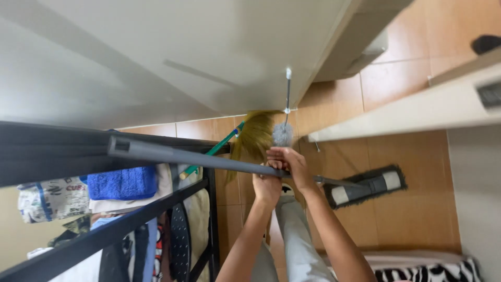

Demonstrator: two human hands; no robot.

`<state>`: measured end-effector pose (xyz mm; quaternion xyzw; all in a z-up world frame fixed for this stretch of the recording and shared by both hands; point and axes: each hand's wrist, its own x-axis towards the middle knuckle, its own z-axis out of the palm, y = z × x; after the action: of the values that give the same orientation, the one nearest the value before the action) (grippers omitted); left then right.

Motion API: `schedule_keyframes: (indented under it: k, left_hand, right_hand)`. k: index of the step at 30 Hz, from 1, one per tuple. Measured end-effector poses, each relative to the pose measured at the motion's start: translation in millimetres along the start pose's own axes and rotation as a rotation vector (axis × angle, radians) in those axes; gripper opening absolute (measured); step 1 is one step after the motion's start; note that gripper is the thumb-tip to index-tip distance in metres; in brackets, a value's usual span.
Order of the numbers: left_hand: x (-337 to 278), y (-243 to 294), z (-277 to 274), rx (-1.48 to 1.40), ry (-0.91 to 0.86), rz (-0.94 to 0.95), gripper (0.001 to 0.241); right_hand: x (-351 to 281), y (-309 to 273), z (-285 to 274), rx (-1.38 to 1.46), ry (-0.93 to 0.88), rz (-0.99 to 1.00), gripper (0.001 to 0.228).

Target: The person cleans the floor of a bedroom using a flat mop and a feather duster. They move the mop back and forth across the tiled floor, navigating around a zebra-print mattress and a bed frame. The person also uses a feather duster to clean the area under the bed and near a storage rack.

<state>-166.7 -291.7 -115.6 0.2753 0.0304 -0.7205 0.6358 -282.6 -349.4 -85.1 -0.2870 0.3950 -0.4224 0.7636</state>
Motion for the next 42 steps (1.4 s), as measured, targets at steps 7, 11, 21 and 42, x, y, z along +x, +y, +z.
schedule_keyframes:
  k: [7, 11, 21, 42]
  left_hand:
    - [-105.5, 2.8, -25.5, 0.097, -0.139, -0.439, 0.037]
    - [-156.5, 97.6, 6.8, 0.227, -0.106, -0.739, 0.047]
    - [-250.4, 65.2, 36.5, 0.848, -0.232, -1.412, 0.072]
    - [-117.1, -221.8, 76.9, 0.895, -0.081, -2.051, 0.037]
  right_hand:
    - [-146.7, -7.4, 64.3, -0.704, 0.209, -0.499, 0.042]
    - [-207.5, 26.7, 72.5, -0.915, 0.246, -0.584, 0.043]
    - [-306.3, 130.0, 43.8, -0.980, 0.457, -0.471, 0.052]
    - [-385.0, 62.5, -189.4, -0.540, 1.102, -0.601, 0.028]
